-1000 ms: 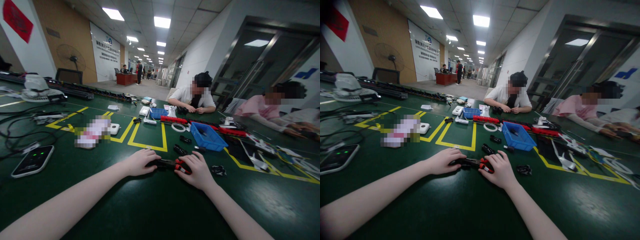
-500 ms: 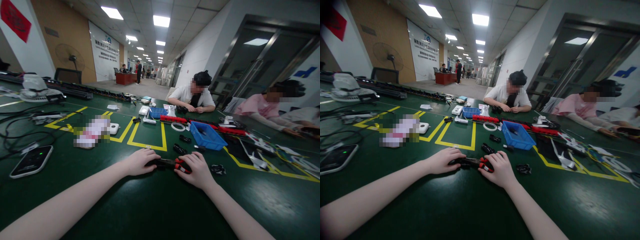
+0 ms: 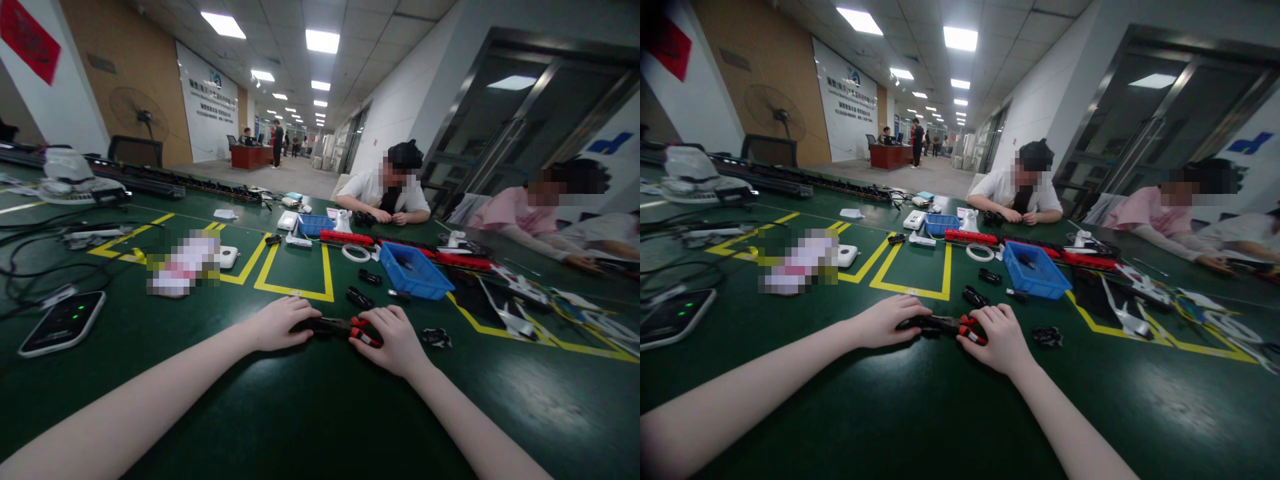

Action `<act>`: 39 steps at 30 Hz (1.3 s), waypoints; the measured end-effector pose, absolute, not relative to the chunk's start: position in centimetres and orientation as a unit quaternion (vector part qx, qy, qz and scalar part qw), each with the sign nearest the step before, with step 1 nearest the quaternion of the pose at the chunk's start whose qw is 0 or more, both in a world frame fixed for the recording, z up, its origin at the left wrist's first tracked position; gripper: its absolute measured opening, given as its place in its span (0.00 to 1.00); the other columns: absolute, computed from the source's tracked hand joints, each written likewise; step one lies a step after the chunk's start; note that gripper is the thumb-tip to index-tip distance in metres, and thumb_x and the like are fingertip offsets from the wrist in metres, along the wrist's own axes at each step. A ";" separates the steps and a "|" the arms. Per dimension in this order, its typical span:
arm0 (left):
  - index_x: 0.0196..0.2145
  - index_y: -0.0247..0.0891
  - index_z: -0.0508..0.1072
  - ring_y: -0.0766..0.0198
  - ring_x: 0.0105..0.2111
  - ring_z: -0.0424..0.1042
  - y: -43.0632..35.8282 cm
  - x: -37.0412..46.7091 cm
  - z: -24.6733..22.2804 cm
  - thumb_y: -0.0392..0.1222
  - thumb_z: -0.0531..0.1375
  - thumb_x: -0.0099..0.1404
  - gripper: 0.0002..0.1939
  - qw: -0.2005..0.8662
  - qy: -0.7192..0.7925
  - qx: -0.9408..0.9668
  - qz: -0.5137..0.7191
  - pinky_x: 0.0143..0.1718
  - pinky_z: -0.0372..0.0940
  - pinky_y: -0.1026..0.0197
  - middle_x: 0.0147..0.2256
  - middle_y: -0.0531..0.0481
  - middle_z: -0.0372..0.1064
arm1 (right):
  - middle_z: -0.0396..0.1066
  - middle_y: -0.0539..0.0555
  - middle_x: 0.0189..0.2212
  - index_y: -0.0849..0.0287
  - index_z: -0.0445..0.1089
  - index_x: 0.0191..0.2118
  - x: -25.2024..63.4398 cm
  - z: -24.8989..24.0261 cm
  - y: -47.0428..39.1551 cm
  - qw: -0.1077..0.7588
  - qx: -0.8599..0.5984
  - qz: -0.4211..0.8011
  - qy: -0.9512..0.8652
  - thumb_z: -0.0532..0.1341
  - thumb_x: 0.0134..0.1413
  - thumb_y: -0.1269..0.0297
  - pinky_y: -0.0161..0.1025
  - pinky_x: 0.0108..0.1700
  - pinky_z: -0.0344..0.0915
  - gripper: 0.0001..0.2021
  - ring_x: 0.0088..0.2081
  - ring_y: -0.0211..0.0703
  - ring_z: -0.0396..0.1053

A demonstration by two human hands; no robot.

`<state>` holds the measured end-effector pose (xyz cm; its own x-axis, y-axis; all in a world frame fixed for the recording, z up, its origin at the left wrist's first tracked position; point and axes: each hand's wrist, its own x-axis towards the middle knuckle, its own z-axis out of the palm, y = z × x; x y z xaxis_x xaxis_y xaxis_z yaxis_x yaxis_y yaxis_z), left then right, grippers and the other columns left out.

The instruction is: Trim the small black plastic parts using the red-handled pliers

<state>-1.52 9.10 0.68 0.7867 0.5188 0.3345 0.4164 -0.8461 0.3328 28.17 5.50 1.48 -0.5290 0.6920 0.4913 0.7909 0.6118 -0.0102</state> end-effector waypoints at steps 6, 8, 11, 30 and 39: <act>0.57 0.39 0.67 0.54 0.49 0.72 9.2 -1.6 0.5 0.43 0.58 0.70 0.19 0.122 0.249 0.937 0.211 0.52 0.66 0.51 0.49 0.43 0.72 | 0.77 0.57 0.39 0.58 0.70 0.43 28.2 1.4 5.5 0.235 -0.424 -0.112 -0.868 0.64 0.55 0.53 0.51 0.48 0.60 0.15 0.39 0.50 0.72; 0.57 0.39 0.67 0.54 0.49 0.72 9.2 -1.6 0.5 0.44 0.58 0.70 0.19 0.122 0.249 0.937 0.212 0.52 0.65 0.51 0.49 0.43 0.72 | 0.77 0.57 0.39 0.57 0.70 0.43 28.2 1.5 5.5 0.231 -0.427 -0.111 -0.867 0.64 0.55 0.53 0.51 0.48 0.60 0.15 0.39 0.50 0.73; 0.57 0.39 0.67 0.53 0.49 0.71 9.2 -1.6 0.5 0.44 0.57 0.70 0.19 0.121 0.248 0.938 0.212 0.52 0.65 0.51 0.49 0.42 0.72 | 0.77 0.57 0.40 0.56 0.70 0.43 28.1 1.6 5.5 0.226 -0.433 -0.106 -0.866 0.65 0.55 0.53 0.51 0.48 0.61 0.15 0.40 0.51 0.73; 0.57 0.39 0.67 0.53 0.49 0.71 9.2 -1.5 0.6 0.43 0.57 0.71 0.19 0.125 0.254 0.936 0.210 0.52 0.65 0.50 0.49 0.42 0.72 | 0.75 0.58 0.42 0.55 0.70 0.45 27.9 1.7 5.5 0.207 -0.453 -0.088 -0.863 0.65 0.55 0.53 0.49 0.47 0.65 0.15 0.44 0.52 0.72; 0.57 0.39 0.67 0.53 0.51 0.71 9.0 -1.5 0.8 0.39 0.57 0.69 0.20 0.139 0.257 0.932 0.214 0.54 0.66 0.49 0.50 0.42 0.72 | 0.75 0.58 0.43 0.56 0.69 0.47 28.0 1.6 5.5 0.215 -0.447 -0.102 -0.862 0.64 0.57 0.52 0.51 0.49 0.64 0.17 0.45 0.53 0.72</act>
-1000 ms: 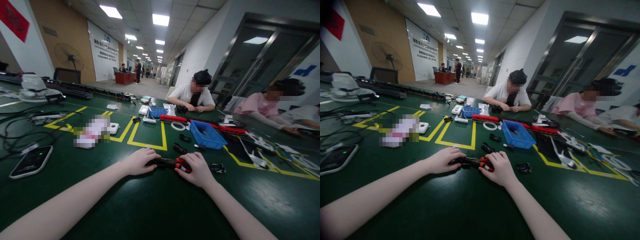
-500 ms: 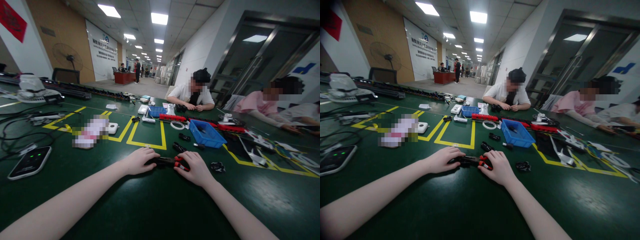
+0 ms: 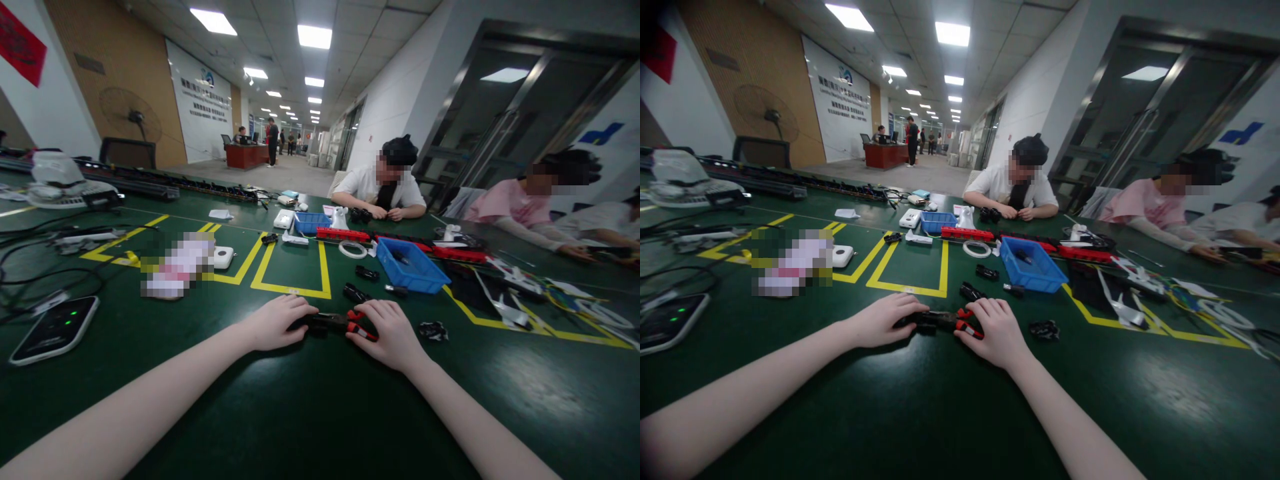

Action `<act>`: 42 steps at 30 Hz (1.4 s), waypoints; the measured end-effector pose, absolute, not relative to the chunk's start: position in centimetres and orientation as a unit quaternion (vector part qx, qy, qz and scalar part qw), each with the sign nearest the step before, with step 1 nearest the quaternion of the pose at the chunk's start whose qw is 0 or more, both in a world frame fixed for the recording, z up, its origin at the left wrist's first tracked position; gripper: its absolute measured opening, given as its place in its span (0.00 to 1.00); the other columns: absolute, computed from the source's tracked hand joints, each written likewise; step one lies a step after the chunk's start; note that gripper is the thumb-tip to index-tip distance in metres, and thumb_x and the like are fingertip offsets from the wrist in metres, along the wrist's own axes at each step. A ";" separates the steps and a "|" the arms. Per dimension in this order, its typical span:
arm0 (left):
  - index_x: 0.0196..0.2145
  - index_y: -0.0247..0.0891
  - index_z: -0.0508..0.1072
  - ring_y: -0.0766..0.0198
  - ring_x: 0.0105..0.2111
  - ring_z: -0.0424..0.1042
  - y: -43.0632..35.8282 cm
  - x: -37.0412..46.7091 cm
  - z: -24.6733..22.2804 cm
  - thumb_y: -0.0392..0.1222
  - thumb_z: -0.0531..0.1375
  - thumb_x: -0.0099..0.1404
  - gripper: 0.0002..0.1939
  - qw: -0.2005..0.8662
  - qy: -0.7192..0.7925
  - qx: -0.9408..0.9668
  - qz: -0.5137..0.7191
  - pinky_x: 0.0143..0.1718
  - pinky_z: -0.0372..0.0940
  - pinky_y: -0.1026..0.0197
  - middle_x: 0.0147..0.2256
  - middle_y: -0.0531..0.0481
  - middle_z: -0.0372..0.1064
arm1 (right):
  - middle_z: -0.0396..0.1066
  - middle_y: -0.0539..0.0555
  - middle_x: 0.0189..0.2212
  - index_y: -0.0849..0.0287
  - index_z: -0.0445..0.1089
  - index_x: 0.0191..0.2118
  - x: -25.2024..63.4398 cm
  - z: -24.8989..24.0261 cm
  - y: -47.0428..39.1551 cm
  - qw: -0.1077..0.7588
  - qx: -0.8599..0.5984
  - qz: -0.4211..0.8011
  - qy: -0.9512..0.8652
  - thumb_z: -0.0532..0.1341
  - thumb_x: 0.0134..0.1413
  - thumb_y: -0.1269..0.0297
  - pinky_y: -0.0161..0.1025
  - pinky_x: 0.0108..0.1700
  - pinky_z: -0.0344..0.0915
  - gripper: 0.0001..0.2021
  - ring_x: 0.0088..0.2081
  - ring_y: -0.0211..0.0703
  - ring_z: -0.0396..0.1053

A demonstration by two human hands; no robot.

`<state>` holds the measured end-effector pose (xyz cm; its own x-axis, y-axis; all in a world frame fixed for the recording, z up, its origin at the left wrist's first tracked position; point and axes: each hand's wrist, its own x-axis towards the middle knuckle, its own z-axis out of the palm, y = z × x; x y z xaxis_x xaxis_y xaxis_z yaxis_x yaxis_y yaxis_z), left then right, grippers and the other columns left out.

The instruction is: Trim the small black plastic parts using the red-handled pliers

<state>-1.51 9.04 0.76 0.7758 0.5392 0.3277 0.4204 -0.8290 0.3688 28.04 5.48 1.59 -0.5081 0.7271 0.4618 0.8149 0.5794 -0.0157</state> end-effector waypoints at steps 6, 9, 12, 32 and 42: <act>0.62 0.39 0.64 0.56 0.57 0.69 9.2 -1.7 0.5 0.35 0.54 0.70 0.23 0.172 0.266 0.925 0.211 0.60 0.64 0.50 0.57 0.43 0.68 | 0.75 0.58 0.43 0.56 0.69 0.46 28.0 1.6 5.5 0.225 -0.452 -0.093 -0.858 0.65 0.55 0.53 0.50 0.48 0.64 0.17 0.45 0.53 0.72; 0.63 0.40 0.62 0.55 0.58 0.68 9.3 -1.7 0.3 0.35 0.54 0.71 0.24 0.162 0.264 0.928 0.206 0.60 0.64 0.49 0.59 0.43 0.67 | 0.75 0.58 0.43 0.56 0.69 0.46 27.9 1.7 5.4 0.229 -0.452 -0.091 -0.857 0.65 0.55 0.53 0.50 0.48 0.64 0.16 0.45 0.53 0.71; 0.63 0.41 0.62 0.55 0.58 0.68 9.2 -1.7 0.3 0.35 0.53 0.71 0.24 0.150 0.261 0.932 0.200 0.60 0.64 0.49 0.60 0.43 0.65 | 0.75 0.59 0.43 0.56 0.70 0.46 27.9 1.7 5.4 0.229 -0.454 -0.092 -0.856 0.66 0.55 0.53 0.50 0.49 0.64 0.17 0.45 0.53 0.71; 0.59 0.44 0.67 0.59 0.61 0.65 10.1 -1.8 -0.4 0.32 0.48 0.73 0.21 0.185 0.302 0.907 0.228 0.70 0.43 0.38 0.57 0.48 0.69 | 0.74 0.59 0.43 0.58 0.69 0.47 28.1 1.3 5.3 0.252 -0.509 -0.101 -0.817 0.65 0.55 0.52 0.49 0.43 0.68 0.19 0.45 0.55 0.71; 0.56 0.43 0.70 0.58 0.59 0.66 9.6 -1.8 0.4 0.29 0.50 0.70 0.22 0.247 0.290 0.892 0.242 0.64 0.60 0.47 0.57 0.47 0.68 | 0.73 0.59 0.44 0.58 0.69 0.49 28.4 1.1 5.4 0.268 -0.483 -0.117 -0.825 0.68 0.52 0.59 0.50 0.44 0.71 0.20 0.45 0.54 0.71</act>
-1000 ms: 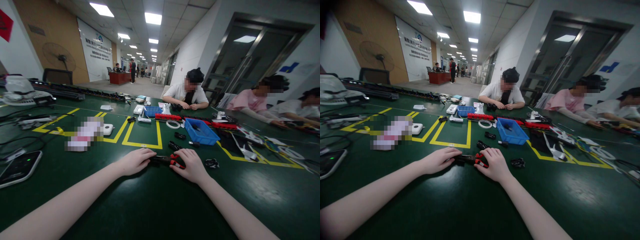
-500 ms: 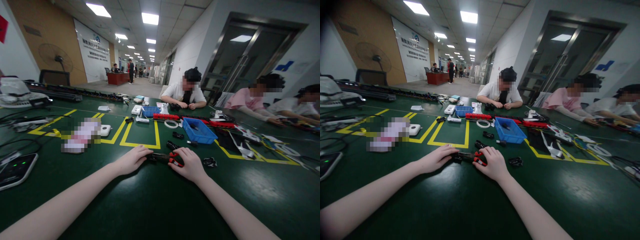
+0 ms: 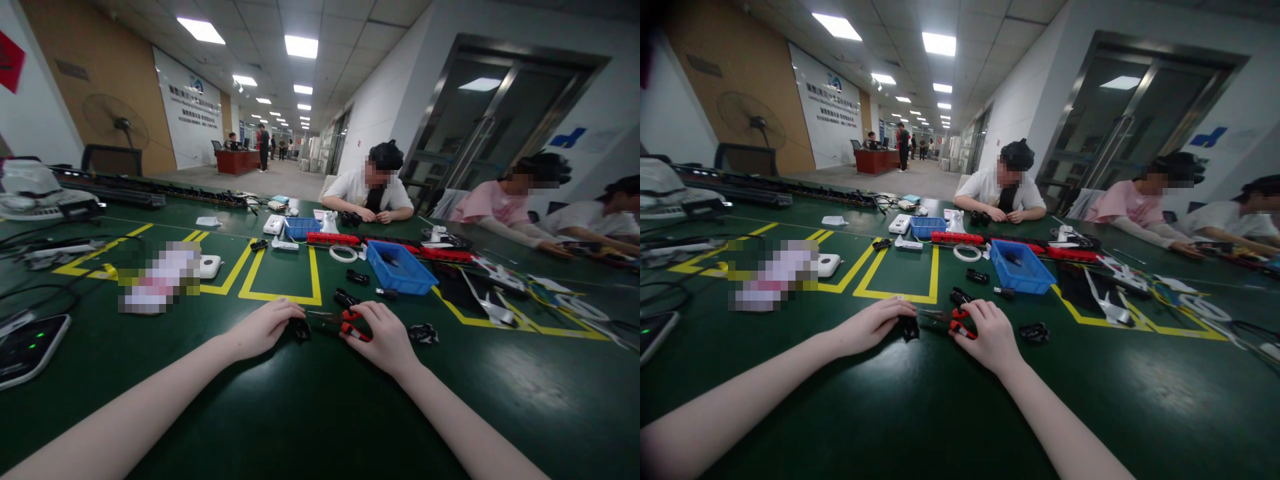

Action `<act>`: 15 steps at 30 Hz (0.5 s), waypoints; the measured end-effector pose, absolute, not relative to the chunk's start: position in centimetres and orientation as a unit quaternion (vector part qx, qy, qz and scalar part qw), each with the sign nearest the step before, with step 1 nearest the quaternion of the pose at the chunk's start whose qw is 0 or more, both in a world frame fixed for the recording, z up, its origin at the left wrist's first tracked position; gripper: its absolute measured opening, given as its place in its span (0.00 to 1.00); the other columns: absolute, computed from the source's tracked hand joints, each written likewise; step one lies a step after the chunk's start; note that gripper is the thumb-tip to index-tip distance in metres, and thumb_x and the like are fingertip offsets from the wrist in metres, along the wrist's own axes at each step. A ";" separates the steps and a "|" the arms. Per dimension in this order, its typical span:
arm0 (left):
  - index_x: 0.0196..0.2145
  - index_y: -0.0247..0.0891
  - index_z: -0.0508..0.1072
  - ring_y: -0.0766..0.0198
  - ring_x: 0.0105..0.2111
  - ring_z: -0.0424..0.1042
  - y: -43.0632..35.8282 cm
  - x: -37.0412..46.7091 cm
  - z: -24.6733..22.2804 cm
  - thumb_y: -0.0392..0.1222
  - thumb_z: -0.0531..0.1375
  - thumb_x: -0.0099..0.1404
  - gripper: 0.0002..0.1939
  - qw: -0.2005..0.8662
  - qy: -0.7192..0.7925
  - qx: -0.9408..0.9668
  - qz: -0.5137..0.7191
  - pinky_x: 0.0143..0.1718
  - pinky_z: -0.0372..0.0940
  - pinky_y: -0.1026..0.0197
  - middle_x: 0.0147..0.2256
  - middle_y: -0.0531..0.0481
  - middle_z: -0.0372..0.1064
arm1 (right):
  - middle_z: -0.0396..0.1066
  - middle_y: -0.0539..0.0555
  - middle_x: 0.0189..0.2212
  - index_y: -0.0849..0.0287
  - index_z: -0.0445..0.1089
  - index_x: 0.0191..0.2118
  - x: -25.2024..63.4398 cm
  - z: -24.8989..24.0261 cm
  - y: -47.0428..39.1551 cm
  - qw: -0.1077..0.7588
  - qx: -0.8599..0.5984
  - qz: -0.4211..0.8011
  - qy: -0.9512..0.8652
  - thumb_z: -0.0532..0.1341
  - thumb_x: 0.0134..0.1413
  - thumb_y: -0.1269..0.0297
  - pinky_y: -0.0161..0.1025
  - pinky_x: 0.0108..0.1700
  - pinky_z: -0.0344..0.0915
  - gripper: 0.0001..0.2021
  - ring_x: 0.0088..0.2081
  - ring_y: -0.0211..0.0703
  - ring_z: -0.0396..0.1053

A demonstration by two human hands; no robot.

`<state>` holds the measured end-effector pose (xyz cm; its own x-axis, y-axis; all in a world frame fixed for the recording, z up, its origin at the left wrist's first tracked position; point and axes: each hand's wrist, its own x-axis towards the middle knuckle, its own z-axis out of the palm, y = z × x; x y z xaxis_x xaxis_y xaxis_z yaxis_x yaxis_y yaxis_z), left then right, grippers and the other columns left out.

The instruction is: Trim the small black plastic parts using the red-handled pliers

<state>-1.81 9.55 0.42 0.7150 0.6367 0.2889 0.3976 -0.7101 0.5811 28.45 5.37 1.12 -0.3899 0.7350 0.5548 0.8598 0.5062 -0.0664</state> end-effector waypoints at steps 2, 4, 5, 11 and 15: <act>0.56 0.43 0.69 0.58 0.60 0.65 9.4 -1.8 0.6 0.29 0.52 0.69 0.22 0.256 0.292 0.891 0.237 0.65 0.58 0.47 0.57 0.48 0.68 | 0.73 0.60 0.44 0.59 0.68 0.50 28.5 1.0 5.4 0.267 -0.468 -0.124 -0.833 0.68 0.53 0.59 0.49 0.44 0.71 0.20 0.45 0.54 0.71; 0.57 0.43 0.68 0.57 0.60 0.65 9.3 -1.9 0.8 0.31 0.55 0.68 0.20 0.266 0.288 0.890 0.232 0.65 0.58 0.47 0.58 0.47 0.67 | 0.73 0.61 0.45 0.60 0.68 0.50 28.5 1.0 5.5 0.270 -0.446 -0.142 -0.842 0.67 0.54 0.58 0.50 0.45 0.70 0.20 0.45 0.54 0.71; 0.57 0.43 0.68 0.56 0.60 0.65 9.2 -1.9 0.9 0.34 0.56 0.69 0.20 0.272 0.287 0.890 0.229 0.65 0.59 0.47 0.59 0.47 0.66 | 0.72 0.61 0.45 0.60 0.67 0.51 28.4 1.0 5.5 0.269 -0.434 -0.154 -0.846 0.67 0.55 0.57 0.50 0.45 0.70 0.21 0.46 0.55 0.71; 0.54 0.43 0.70 0.52 0.58 0.67 9.2 -1.9 1.1 0.44 0.64 0.65 0.20 0.314 0.285 0.878 0.223 0.62 0.62 0.46 0.60 0.45 0.64 | 0.71 0.63 0.48 0.60 0.66 0.55 28.3 1.1 5.7 0.249 -0.392 -0.204 -0.862 0.63 0.58 0.60 0.57 0.53 0.66 0.21 0.50 0.57 0.68; 0.52 0.44 0.73 0.51 0.59 0.66 9.0 -1.8 1.3 0.45 0.66 0.63 0.19 0.332 0.284 0.873 0.217 0.62 0.62 0.45 0.60 0.46 0.63 | 0.69 0.64 0.49 0.60 0.65 0.57 28.2 1.4 5.5 0.247 -0.382 -0.199 -0.868 0.61 0.60 0.59 0.60 0.56 0.63 0.21 0.53 0.59 0.66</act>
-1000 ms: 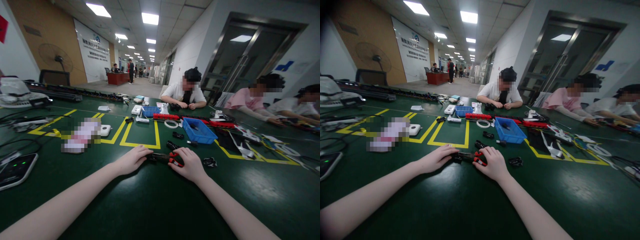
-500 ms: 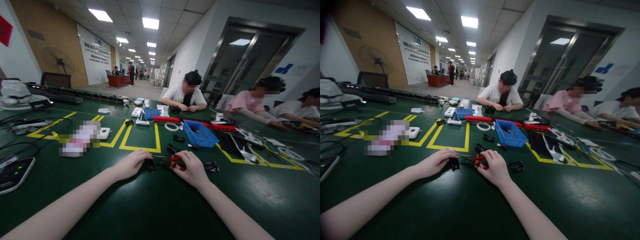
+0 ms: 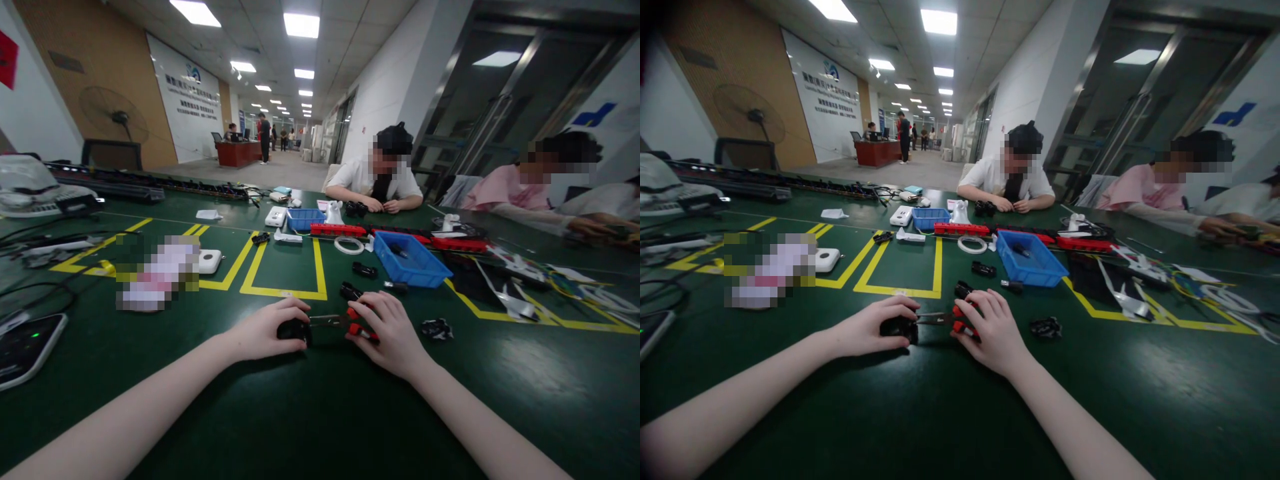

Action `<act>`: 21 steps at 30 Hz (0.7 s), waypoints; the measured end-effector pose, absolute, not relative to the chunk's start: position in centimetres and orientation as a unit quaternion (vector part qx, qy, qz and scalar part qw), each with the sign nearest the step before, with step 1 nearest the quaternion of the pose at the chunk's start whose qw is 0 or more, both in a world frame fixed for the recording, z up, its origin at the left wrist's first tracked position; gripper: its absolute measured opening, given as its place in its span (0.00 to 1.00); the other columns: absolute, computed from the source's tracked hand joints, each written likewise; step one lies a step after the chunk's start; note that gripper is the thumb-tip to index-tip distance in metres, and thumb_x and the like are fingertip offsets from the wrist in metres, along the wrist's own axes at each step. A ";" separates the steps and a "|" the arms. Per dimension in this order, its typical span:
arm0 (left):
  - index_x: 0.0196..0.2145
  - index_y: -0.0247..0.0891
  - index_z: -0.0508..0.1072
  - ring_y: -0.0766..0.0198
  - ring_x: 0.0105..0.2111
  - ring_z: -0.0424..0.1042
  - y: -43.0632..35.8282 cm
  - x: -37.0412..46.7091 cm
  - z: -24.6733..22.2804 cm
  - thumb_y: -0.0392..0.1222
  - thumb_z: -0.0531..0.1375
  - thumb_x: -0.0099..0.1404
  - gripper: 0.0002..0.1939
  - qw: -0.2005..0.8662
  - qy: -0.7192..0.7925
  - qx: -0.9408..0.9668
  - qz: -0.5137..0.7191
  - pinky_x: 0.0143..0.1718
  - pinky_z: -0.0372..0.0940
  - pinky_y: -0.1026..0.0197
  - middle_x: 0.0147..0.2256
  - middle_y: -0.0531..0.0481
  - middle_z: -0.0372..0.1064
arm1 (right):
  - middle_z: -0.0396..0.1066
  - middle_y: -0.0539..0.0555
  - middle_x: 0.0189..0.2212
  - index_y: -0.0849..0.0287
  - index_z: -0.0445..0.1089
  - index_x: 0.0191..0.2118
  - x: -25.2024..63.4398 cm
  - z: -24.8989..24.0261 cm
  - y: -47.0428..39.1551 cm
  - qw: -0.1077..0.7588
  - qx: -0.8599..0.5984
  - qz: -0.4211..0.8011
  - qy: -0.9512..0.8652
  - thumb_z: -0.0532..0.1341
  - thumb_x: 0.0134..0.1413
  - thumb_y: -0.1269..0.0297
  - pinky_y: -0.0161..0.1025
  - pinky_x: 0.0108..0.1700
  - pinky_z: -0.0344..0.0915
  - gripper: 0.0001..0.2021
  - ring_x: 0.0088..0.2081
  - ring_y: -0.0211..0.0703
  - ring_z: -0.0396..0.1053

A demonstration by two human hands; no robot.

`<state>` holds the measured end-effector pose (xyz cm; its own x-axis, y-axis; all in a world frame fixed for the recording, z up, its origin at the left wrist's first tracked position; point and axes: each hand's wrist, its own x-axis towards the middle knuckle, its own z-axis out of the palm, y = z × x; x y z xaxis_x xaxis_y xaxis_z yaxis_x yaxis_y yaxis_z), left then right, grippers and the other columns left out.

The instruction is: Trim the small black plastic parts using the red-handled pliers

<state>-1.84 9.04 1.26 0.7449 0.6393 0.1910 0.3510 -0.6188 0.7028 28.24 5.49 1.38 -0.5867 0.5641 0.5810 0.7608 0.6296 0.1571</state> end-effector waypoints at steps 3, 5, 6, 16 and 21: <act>0.50 0.43 0.74 0.51 0.59 0.66 8.9 -1.7 1.2 0.44 0.66 0.63 0.18 0.342 0.285 0.866 0.229 0.62 0.61 0.44 0.59 0.45 0.65 | 0.69 0.65 0.50 0.61 0.64 0.58 28.1 1.6 5.1 0.250 -0.372 -0.175 -0.877 0.61 0.61 0.58 0.58 0.54 0.65 0.22 0.53 0.58 0.66; 0.50 0.43 0.75 0.51 0.59 0.66 8.7 -1.5 1.1 0.44 0.67 0.63 0.17 0.347 0.294 0.859 0.237 0.62 0.61 0.43 0.59 0.44 0.65 | 0.70 0.65 0.49 0.62 0.64 0.57 28.1 1.7 4.9 0.252 -0.362 -0.155 -0.884 0.61 0.60 0.57 0.55 0.52 0.67 0.22 0.51 0.57 0.68; 0.50 0.43 0.75 0.51 0.59 0.66 8.5 -1.4 1.1 0.44 0.66 0.63 0.17 0.350 0.301 0.854 0.240 0.62 0.61 0.44 0.59 0.45 0.65 | 0.71 0.65 0.48 0.63 0.65 0.56 28.0 1.7 4.8 0.253 -0.357 -0.147 -0.887 0.61 0.60 0.57 0.54 0.50 0.68 0.22 0.49 0.56 0.69; 0.51 0.47 0.75 0.50 0.61 0.64 7.3 -0.4 2.0 0.43 0.65 0.64 0.17 0.393 0.310 0.844 0.194 0.64 0.59 0.41 0.60 0.48 0.64 | 0.73 0.63 0.43 0.62 0.70 0.51 28.1 1.4 4.9 0.245 -0.365 -0.103 -0.892 0.62 0.56 0.56 0.48 0.43 0.70 0.20 0.43 0.52 0.72; 0.49 0.47 0.75 0.47 0.64 0.61 7.6 -0.5 1.6 0.42 0.65 0.63 0.16 0.382 0.328 0.843 0.191 0.65 0.58 0.37 0.64 0.49 0.58 | 0.72 0.65 0.47 0.63 0.70 0.51 28.2 1.2 4.9 0.241 -0.387 -0.081 -0.886 0.63 0.56 0.55 0.48 0.44 0.70 0.21 0.44 0.52 0.72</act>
